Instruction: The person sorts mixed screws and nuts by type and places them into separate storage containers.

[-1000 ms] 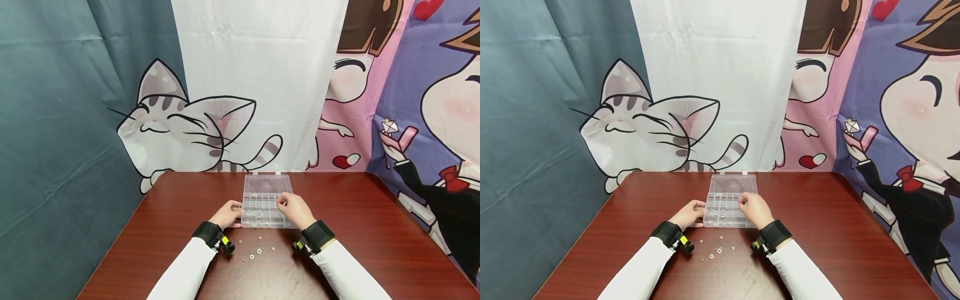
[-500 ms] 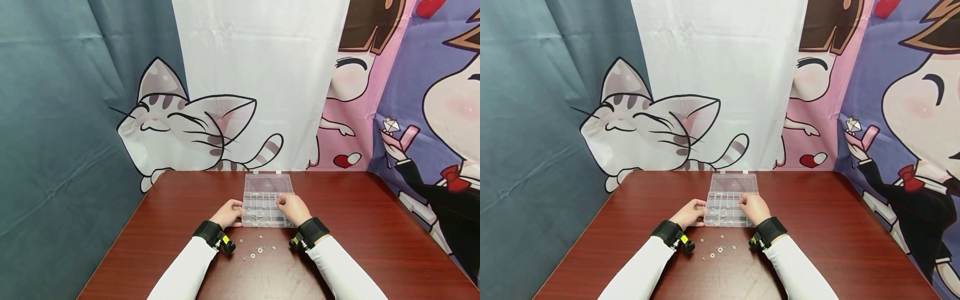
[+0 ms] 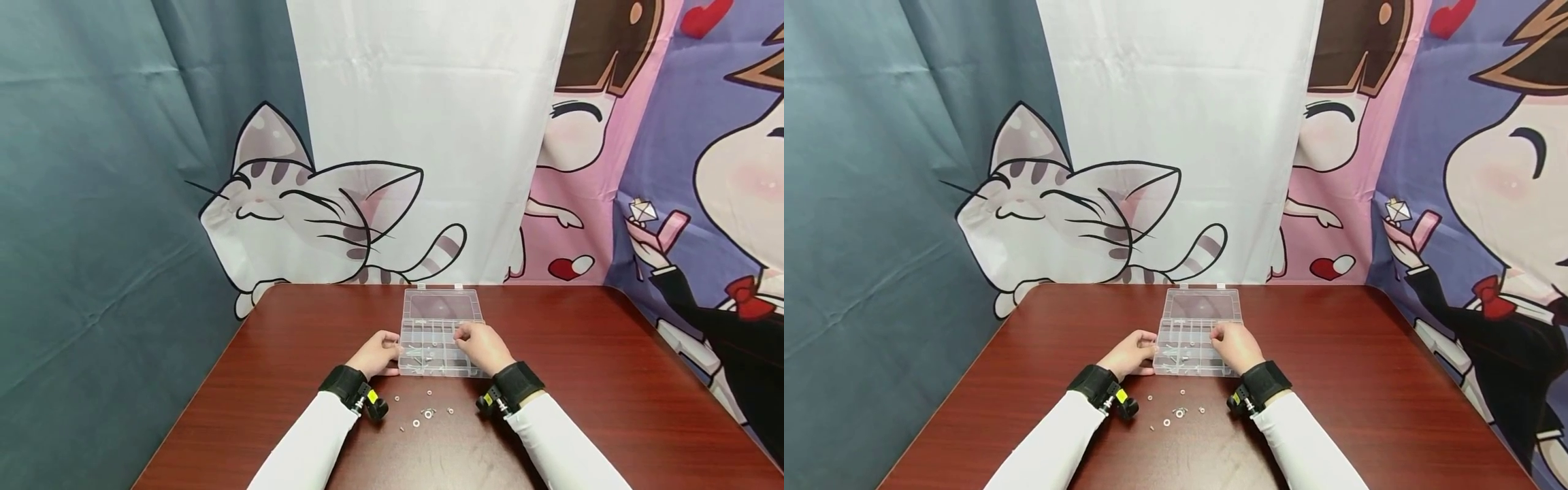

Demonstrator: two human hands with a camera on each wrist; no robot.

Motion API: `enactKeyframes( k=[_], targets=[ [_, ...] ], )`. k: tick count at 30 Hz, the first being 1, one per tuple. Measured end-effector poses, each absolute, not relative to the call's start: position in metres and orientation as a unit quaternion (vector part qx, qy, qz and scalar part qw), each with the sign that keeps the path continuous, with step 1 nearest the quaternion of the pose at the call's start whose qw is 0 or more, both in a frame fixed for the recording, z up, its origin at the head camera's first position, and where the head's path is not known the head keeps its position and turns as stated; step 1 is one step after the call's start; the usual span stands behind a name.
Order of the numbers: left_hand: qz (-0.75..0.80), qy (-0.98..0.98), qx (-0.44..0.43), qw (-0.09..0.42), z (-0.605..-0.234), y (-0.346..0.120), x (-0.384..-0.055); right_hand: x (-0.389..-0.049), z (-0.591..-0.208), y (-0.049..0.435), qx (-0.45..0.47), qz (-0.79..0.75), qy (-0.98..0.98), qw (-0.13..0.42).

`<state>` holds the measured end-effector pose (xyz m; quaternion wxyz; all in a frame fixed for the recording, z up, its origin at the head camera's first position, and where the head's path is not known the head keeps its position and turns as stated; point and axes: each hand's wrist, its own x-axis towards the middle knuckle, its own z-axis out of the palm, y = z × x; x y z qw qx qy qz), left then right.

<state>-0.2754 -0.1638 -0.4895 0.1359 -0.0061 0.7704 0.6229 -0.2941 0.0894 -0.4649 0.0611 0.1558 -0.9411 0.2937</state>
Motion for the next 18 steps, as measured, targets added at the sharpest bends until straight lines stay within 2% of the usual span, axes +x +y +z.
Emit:
enactKeyframes(
  k=[9,15,18],
  targets=[
    [0.619,0.775,0.001,0.128,-0.481,-0.162,-0.269,-0.278,-0.464,0.095,0.185,0.316,-0.929,0.053],
    [0.621,0.772,-0.002,0.132,-0.487,-0.163,-0.273,-0.257,-0.454,0.097,0.221,0.289,-0.928,0.075],
    [0.623,0.772,-0.006,0.130,-0.486,-0.163,-0.273,-0.245,-0.448,0.095,0.250,0.260,-0.930,0.069]
  ],
)
